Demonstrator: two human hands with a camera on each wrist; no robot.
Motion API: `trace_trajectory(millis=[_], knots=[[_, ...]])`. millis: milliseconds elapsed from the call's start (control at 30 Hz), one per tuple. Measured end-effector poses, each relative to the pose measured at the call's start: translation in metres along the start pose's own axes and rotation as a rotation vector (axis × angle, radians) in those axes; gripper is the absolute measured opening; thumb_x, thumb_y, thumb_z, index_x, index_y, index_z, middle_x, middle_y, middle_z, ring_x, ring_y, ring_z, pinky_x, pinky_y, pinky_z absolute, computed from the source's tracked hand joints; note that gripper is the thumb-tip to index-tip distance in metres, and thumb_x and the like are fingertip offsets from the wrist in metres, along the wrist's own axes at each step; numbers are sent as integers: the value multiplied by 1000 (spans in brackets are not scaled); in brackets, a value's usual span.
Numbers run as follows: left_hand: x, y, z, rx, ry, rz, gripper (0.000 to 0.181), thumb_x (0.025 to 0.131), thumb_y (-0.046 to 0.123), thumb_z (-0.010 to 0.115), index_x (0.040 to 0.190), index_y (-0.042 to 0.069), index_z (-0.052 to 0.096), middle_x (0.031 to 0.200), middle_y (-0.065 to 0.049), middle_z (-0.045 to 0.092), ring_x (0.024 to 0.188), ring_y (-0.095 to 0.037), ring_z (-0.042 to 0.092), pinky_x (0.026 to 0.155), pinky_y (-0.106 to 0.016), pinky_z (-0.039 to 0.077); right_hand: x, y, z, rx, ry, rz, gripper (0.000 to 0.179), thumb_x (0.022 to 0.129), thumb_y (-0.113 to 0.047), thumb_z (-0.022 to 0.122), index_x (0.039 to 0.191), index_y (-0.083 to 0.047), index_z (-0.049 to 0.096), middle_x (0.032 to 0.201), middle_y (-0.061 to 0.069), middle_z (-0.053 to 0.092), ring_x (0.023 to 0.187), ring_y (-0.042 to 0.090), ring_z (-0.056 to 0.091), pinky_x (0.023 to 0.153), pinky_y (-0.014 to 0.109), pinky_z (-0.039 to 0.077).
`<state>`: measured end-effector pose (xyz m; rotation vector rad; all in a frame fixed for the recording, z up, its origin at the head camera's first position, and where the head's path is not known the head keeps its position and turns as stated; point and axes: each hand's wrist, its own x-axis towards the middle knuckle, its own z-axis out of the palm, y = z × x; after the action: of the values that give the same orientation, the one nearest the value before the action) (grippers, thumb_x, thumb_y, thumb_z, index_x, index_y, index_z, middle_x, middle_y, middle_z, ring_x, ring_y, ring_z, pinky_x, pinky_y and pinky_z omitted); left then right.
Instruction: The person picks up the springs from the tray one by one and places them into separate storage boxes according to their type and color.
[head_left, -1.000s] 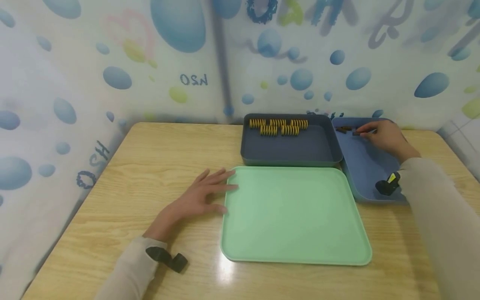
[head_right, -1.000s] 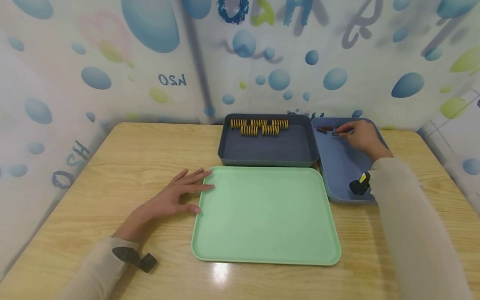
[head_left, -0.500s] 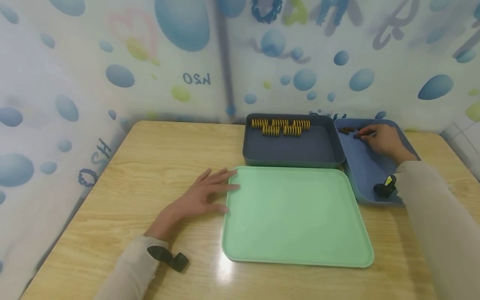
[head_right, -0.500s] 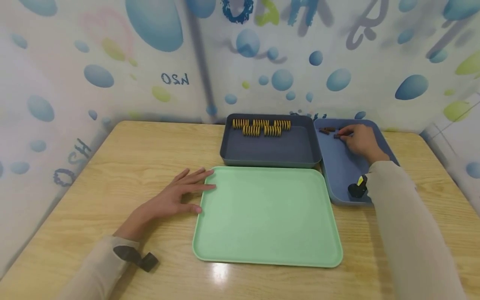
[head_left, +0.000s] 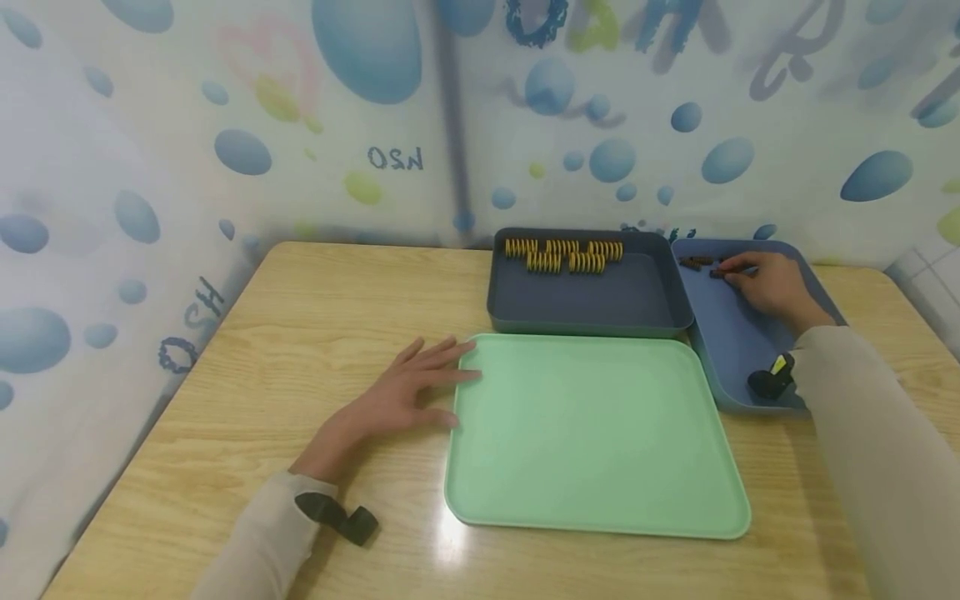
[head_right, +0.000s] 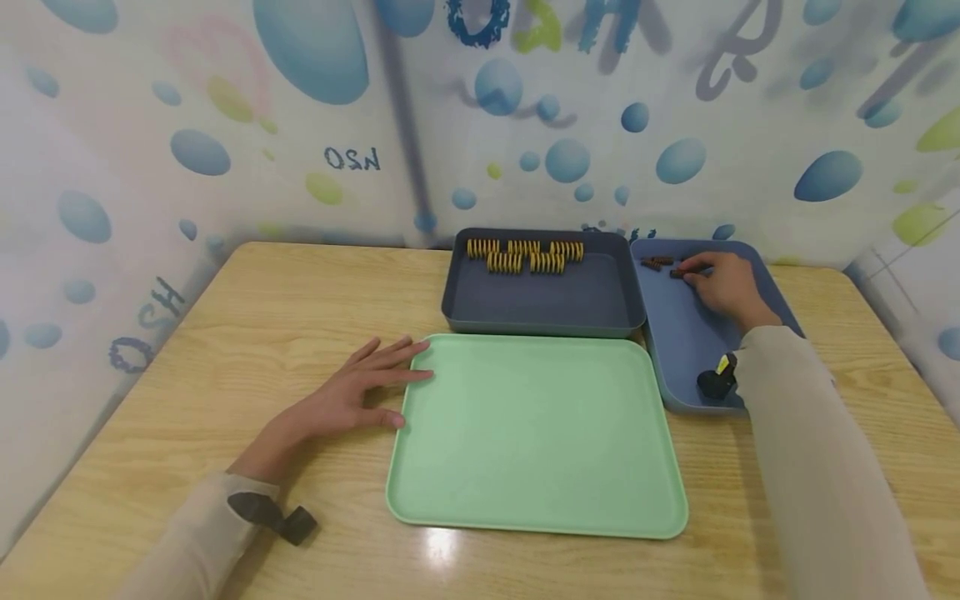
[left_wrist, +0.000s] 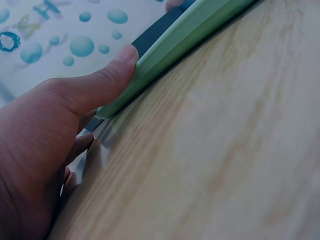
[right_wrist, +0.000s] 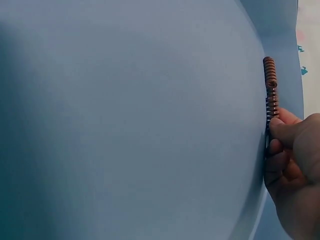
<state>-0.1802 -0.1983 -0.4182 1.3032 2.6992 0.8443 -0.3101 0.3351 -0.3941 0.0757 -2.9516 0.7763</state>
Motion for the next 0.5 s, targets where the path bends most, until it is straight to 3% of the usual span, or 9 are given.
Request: trace_trajectory(millis=[333, 500], knots=[[0, 0, 1, 19, 3, 2, 61, 84, 48, 68, 138, 23, 53, 155, 0, 28, 143, -29, 19, 112, -57, 3, 0, -1, -1, 17, -2, -23, 24, 97, -8, 53, 115, 6, 61, 117, 30, 56, 89, 38, 55, 67, 41, 41], [1, 0, 2, 8, 2, -5, 61, 85, 48, 68, 138, 23, 53, 155, 0, 28, 143, -29, 18, 112, -56, 2, 1, -9, -10, 16, 9, -34, 27, 98, -11, 51, 118, 4, 60, 108, 27, 59, 71, 30, 51, 58, 36, 40]])
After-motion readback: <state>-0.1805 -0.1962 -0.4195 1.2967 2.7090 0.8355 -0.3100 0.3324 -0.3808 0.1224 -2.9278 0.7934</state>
